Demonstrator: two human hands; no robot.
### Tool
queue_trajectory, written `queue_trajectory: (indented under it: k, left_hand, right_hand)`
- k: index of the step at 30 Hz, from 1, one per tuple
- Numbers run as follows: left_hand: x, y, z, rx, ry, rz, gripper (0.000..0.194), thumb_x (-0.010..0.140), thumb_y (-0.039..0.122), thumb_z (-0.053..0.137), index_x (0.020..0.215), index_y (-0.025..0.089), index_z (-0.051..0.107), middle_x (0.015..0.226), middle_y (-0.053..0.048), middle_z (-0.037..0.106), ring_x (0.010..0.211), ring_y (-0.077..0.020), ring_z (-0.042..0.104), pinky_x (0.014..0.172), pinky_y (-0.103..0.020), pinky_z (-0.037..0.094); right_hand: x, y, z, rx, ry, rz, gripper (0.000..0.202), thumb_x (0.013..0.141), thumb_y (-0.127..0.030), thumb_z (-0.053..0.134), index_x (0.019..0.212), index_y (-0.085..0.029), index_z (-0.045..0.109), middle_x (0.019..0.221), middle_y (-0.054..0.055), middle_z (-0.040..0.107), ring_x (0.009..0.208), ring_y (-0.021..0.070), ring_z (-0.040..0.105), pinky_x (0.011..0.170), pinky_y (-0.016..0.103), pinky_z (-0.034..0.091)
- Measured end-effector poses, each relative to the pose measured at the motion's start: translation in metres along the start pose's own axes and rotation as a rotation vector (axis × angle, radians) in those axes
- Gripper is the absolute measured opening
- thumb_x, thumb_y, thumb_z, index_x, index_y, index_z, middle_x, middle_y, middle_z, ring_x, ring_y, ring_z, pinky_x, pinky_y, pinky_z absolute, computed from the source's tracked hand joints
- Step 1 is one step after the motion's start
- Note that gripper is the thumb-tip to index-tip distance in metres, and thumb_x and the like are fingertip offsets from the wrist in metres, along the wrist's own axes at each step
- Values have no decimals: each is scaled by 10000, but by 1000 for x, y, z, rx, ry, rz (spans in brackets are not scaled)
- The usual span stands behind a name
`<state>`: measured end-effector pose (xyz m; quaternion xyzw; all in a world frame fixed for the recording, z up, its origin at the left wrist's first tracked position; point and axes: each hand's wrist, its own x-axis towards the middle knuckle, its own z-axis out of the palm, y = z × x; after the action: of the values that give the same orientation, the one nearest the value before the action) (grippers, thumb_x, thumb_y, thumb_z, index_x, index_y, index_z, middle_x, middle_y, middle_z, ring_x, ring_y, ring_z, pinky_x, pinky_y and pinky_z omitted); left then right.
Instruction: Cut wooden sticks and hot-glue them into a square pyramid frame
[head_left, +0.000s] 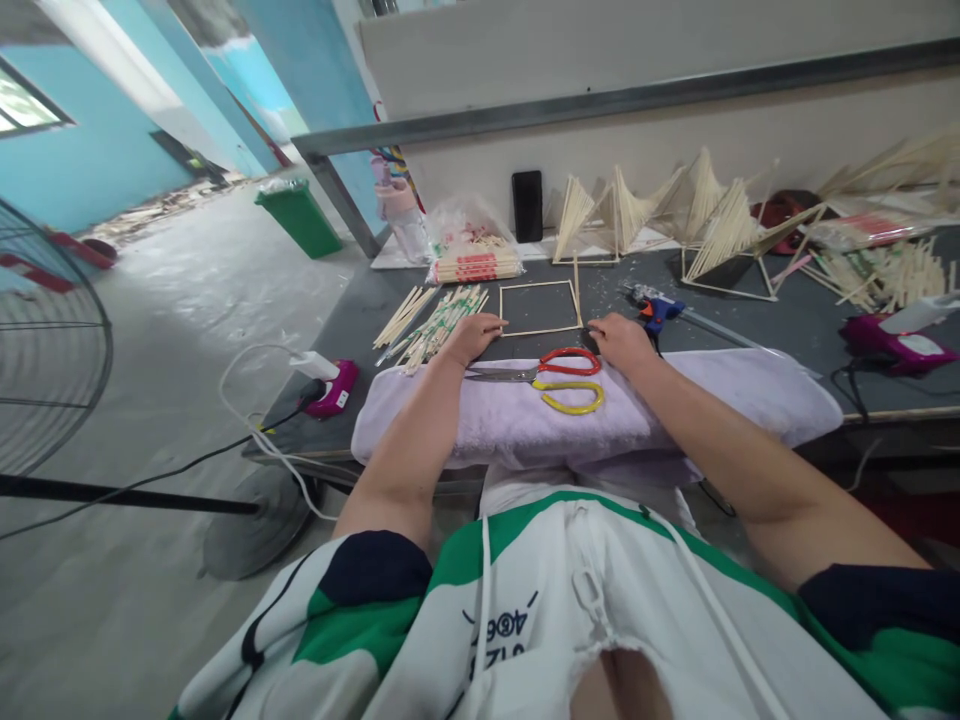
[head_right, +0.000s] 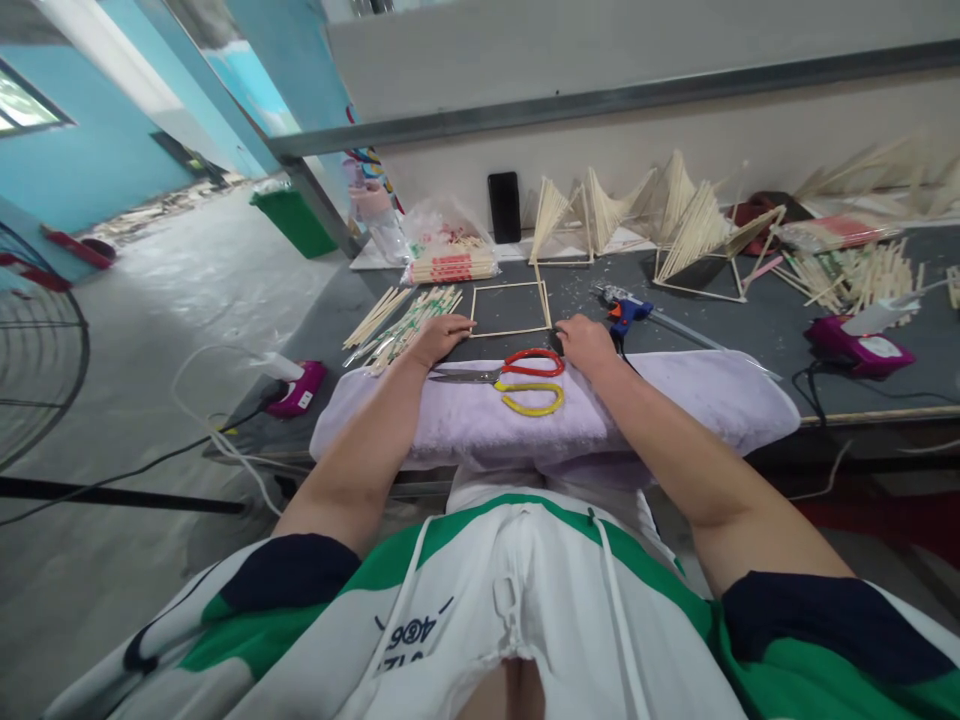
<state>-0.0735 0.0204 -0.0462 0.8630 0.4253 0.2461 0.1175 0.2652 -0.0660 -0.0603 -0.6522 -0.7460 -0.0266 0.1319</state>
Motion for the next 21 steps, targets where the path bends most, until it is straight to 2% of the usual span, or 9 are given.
queue_trajectory:
  k: [3, 9, 14, 18, 21]
  left_hand:
    - [0, -4, -4, 6, 45, -41, 252, 905, 136, 702, 1088, 186, 867, 1167, -119, 840, 1128, -247, 775, 1089, -406, 591]
    - [0, -3, -4, -11, 38, -56, 191, 905, 172, 709, 1000, 209, 871, 1060, -76, 850, 1046, -233, 772, 1045, -369, 590]
    - [0, 0, -1, -53, 58, -94, 293, 921, 109, 623, 1080, 203, 851, 1130, -73, 842, 1079, -222, 758, 1067, -360, 576]
    - [0, 0, 0, -35, 19, -77, 383, 865, 38, 546, 1075, 187, 829, 1021, -60, 825, 1024, -206, 745, 1047, -349, 572]
    - [-1, 2, -1, -38, 20, -74, 379, 885, 69, 531, 1141, 176, 790, 1001, -58, 794, 1000, -208, 723, 1025, -344, 560]
  right_hand:
    - [-1, 0, 0, 16, 14, 6, 409, 1066, -258, 489, 1337, -199, 790, 1331, 144, 763, 1185, 280, 722, 1007, 363, 548]
    - [-2, -3, -4, 50, 14, 31, 421, 1059, -242, 495, 1355, -174, 785, 1339, 160, 758, 1188, 287, 713, 1021, 373, 546]
    - [-1, -2, -5, 75, 5, 20, 425, 1063, -223, 482, 1352, -159, 787, 1322, 163, 764, 1195, 276, 712, 1036, 359, 542]
    - [-1, -2, -3, 82, 20, 26, 433, 1062, -217, 474, 1355, -168, 789, 1313, 160, 767, 1183, 279, 717, 1029, 363, 544]
    - [0, -1, -2, 93, 28, 26, 441, 1057, -206, 473, 1368, -161, 783, 1331, 163, 761, 1198, 287, 714, 1045, 375, 539]
